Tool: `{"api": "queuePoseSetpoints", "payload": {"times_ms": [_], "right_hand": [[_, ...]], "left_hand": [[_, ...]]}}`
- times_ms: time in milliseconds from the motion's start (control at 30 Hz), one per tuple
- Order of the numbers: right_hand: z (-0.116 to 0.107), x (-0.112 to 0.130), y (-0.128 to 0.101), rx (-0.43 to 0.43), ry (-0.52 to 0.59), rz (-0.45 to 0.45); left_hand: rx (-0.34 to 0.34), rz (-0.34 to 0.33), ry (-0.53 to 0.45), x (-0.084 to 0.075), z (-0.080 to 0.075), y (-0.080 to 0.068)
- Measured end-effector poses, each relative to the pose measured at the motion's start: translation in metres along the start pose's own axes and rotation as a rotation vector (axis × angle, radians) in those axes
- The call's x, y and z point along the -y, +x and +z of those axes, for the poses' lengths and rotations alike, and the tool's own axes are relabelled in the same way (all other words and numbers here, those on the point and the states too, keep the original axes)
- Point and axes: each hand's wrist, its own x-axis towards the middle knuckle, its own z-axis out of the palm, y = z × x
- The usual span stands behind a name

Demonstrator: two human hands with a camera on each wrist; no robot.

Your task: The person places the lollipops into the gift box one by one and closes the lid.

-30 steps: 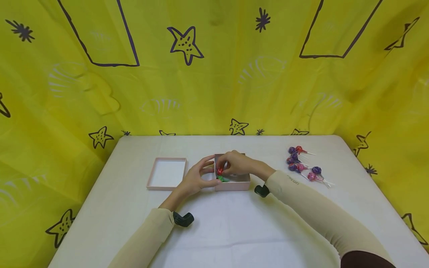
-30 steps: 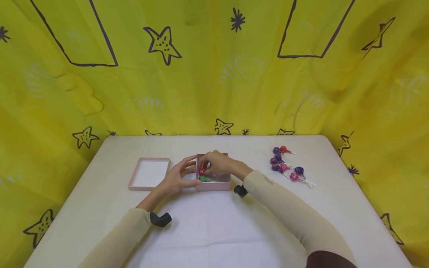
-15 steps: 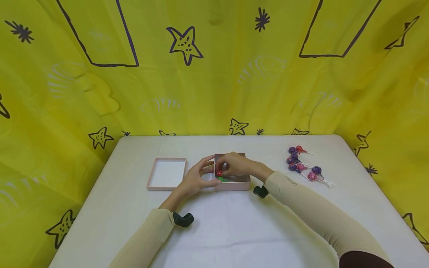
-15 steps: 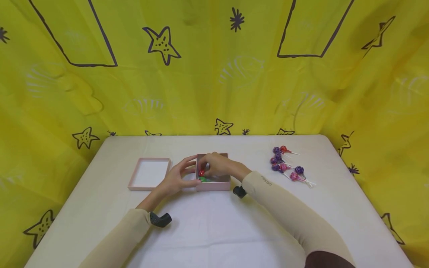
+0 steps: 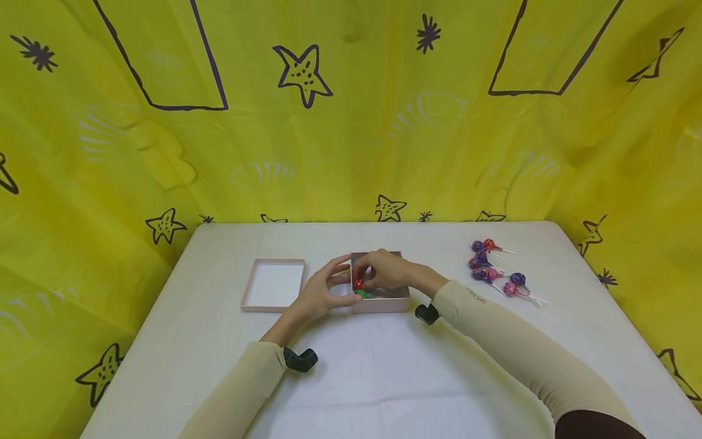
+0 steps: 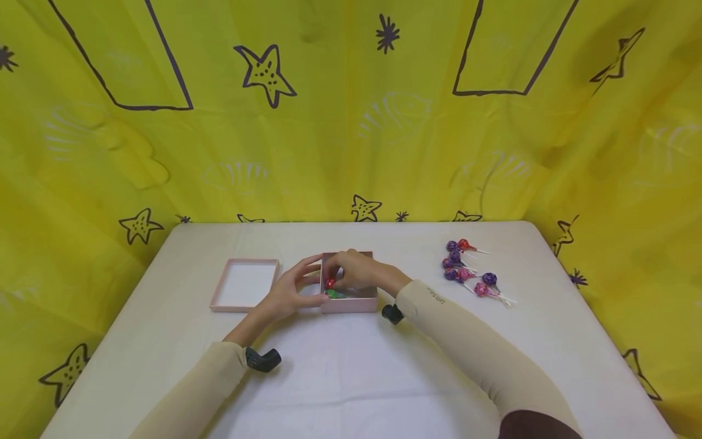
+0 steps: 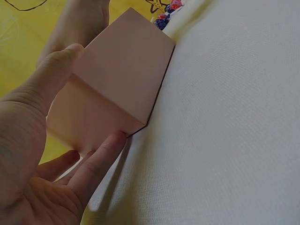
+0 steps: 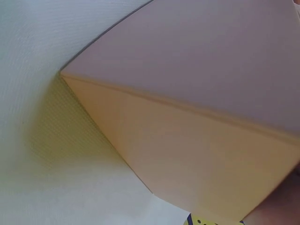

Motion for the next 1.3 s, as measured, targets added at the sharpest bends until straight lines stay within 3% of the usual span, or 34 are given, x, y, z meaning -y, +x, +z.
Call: {"api": "queuePoseSetpoints", "payload": {"times_ms": [700,900,1300], "right_hand": [[-0.025,0.011,-0.018,0.036,-0.077,0.026],[-0.038,0.016,-0.033,-0.004,-0.107,-0.007],[-0.070,0.014,-0.072,-0.115,-0.161,0.009]], "left_hand": [[-0.009,-0.007,-0.022,0.004,0.000,0.000],[-0.008,-0.024,-0.011,0.003,0.001,0.000],[-0.015,-0.030,0.001,0.001,0.001,0.002]]}}
